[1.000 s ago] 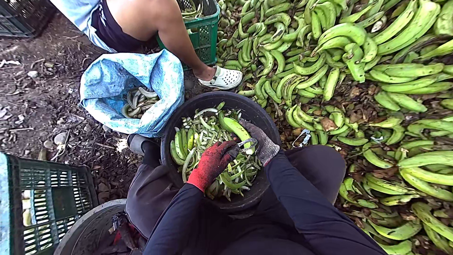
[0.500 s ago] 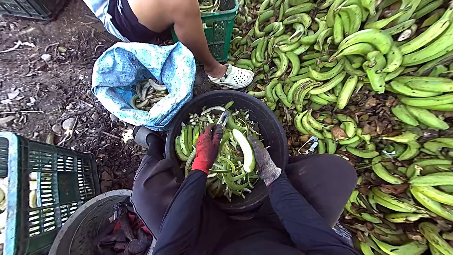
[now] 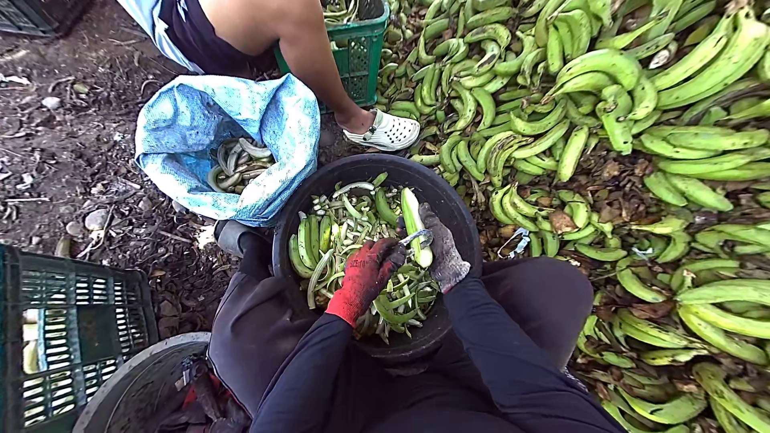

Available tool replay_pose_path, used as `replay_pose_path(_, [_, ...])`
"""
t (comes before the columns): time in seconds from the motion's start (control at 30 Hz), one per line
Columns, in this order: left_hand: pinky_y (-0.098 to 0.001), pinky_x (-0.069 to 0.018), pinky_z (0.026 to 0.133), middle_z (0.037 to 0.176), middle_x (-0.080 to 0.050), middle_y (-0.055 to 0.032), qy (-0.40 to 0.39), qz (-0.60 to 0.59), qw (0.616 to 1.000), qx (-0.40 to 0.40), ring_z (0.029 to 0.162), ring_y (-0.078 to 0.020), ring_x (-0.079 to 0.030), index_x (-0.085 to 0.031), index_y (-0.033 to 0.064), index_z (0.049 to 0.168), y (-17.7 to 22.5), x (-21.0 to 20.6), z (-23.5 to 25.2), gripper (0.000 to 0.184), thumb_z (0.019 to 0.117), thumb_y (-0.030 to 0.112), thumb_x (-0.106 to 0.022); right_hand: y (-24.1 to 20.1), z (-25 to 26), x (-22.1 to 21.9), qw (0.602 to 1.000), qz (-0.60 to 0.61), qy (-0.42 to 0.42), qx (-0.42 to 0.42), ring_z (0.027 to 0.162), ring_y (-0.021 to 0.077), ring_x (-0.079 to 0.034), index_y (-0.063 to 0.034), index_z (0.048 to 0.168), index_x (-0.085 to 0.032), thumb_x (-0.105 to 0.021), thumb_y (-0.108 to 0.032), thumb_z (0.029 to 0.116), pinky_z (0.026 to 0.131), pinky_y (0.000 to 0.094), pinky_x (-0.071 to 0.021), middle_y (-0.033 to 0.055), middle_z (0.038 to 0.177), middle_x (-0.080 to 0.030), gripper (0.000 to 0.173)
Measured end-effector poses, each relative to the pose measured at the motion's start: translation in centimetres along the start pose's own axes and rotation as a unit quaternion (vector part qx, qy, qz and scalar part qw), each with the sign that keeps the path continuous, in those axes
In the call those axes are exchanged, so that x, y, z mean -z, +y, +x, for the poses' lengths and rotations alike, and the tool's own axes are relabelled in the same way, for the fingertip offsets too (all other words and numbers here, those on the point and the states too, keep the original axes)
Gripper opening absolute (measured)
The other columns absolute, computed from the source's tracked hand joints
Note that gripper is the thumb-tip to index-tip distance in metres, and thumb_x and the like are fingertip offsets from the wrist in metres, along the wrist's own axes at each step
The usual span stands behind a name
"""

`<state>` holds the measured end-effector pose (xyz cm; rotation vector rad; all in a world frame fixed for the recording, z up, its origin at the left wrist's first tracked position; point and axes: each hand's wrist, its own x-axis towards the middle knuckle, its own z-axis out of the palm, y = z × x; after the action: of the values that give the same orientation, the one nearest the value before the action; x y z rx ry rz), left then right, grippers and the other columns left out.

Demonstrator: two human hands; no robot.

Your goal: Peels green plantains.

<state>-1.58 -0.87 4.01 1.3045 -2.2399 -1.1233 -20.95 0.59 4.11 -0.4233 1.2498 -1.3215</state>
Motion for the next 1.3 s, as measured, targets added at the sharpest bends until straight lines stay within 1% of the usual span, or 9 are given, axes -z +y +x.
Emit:
replay_pose_path(0.13, [-0.0617, -0.0532, 0.088, 0.121, -0.069, -0.0155, 0.118, 0.108, 0.985, 0.063, 0.106, -0.0372, -0.067, -0.065, 0.0274, 0.136, -1.5, 1.7, 1.9, 0.041, 0.0987, 0.044, -0.062, 1.9, -2.1, -0.8, 0.993, -0.103, -0.027, -0.043, 0.089, 0.0197, -0.068, -0.0079, 0.135, -0.057, -0.040, -0.039, 0.1100, 0.074, 0.0373, -0.0598, 0.0109, 0.107, -0.069, 0.043])
replay_pose_path(0.23, [-0.0624, -0.0539, 0.088, 0.124, -0.065, -0.0182, 0.148, 0.074, 0.981, 0.098, 0.106, -0.0379, -0.066, -0.059, 0.0245, 0.142, -2.0, 2.9, 2.7, 0.045, 0.1019, 0.044, -0.058, 2.9, -2.5, -0.1, 0.990, -0.107, -0.029, -0.085, 0.092, 0.0250, -0.072, -0.0084, 0.139, -0.056, -0.039, -0.045, 0.1094, 0.073, 0.0406, -0.0618, 0.0132, 0.114, -0.072, 0.050])
replay_pose_path(0.4, [-0.0459, -0.0575, 0.095, 0.117, -0.072, -0.0014, 0.006, -0.077, 0.997, 0.022, 0.106, -0.0148, -0.069, -0.065, 0.0244, 0.135, 0.3, 0.6, 0.2, 0.045, 0.1048, 0.052, -0.047, 1.4, 0.3, 1.9, 0.997, -0.051, 0.061, 0.007, 0.082, 0.0217, -0.068, -0.0067, 0.126, -0.061, -0.035, -0.046, 0.1095, 0.069, 0.0410, -0.0597, 0.0126, 0.099, -0.070, 0.050])
replay_pose_path(0.5, [-0.0432, -0.0554, 0.100, 0.119, -0.071, 0.0002, -0.047, -0.102, 0.994, 0.000, 0.111, -0.0126, -0.067, -0.066, 0.0233, 0.134, 1.4, -0.6, -1.2, 0.048, 0.1046, 0.055, -0.045, -0.9, 0.7, 1.4, 0.998, -0.004, 0.045, 0.038, 0.091, 0.0202, -0.070, -0.0148, 0.135, -0.057, -0.036, -0.058, 0.1059, 0.077, 0.0392, -0.0603, 0.0085, 0.112, -0.071, 0.056])
replay_pose_path(0.67, [-0.0578, -0.0550, 0.090, 0.119, -0.070, -0.0113, 0.054, 0.081, 0.995, 0.027, 0.105, -0.0313, -0.069, -0.065, 0.0279, 0.136, 0.2, 0.7, 0.6, 0.044, 0.1023, 0.052, -0.050, 1.1, 1.0, 0.2, 0.998, 0.022, -0.033, -0.045, 0.078, 0.0171, -0.067, -0.0105, 0.125, -0.060, -0.032, -0.050, 0.1085, 0.065, 0.0348, -0.0580, 0.0085, 0.096, -0.069, 0.052])
replay_pose_path(0.8, [-0.0625, -0.0534, 0.088, 0.121, -0.068, -0.0161, 0.145, 0.104, 0.980, 0.093, 0.105, -0.0379, -0.067, -0.062, 0.0264, 0.140, -1.8, 2.7, 2.5, 0.044, 0.1029, 0.049, -0.054, 2.4, -1.2, -0.1, 0.980, -0.091, -0.118, -0.133, 0.083, 0.0219, -0.069, -0.0074, 0.131, -0.058, -0.029, -0.048, 0.1105, 0.070, 0.0378, -0.0599, 0.0126, 0.102, -0.071, 0.054])
replay_pose_path(0.9, [-0.0603, -0.0550, 0.089, 0.123, -0.067, -0.0142, 0.137, 0.055, 0.986, 0.084, 0.106, -0.0336, -0.067, -0.059, 0.0244, 0.143, -1.7, 2.9, 2.4, 0.044, 0.1048, 0.045, -0.052, 2.3, -1.5, 0.2, 0.985, -0.087, -0.060, -0.136, 0.091, 0.0249, -0.072, -0.0064, 0.134, -0.058, -0.033, -0.046, 0.1103, 0.075, 0.0416, -0.0615, 0.0142, 0.110, -0.072, 0.053])
replay_pose_path(1.03, [-0.0504, -0.0582, 0.091, 0.118, -0.071, -0.0072, 0.067, -0.023, 0.997, 0.030, 0.102, -0.0213, -0.070, -0.059, 0.0199, 0.141, 0.3, 0.4, 0.6, 0.049, 0.1041, 0.051, -0.049, 0.6, -0.2, -0.1, 0.997, -0.052, 0.057, 0.003, 0.100, 0.0205, -0.069, -0.0128, 0.141, -0.056, -0.038, -0.057, 0.1059, 0.086, 0.0431, -0.0592, 0.0104, 0.117, -0.070, 0.059])
replay_pose_path(1.3, [-0.0529, -0.0542, 0.094, 0.119, -0.069, -0.0119, 0.070, 0.014, 0.996, 0.045, 0.108, -0.0291, -0.067, -0.063, 0.0208, 0.138, 1.8, -1.0, -0.7, 0.053, 0.1006, 0.055, -0.047, -3.7, 1.4, -4.4, 0.945, 0.080, 0.285, 0.137, 0.100, 0.0230, -0.069, -0.0142, 0.147, -0.044, -0.042, -0.050, 0.1081, 0.082, 0.0457, -0.0609, 0.0112, 0.120, -0.066, 0.053])
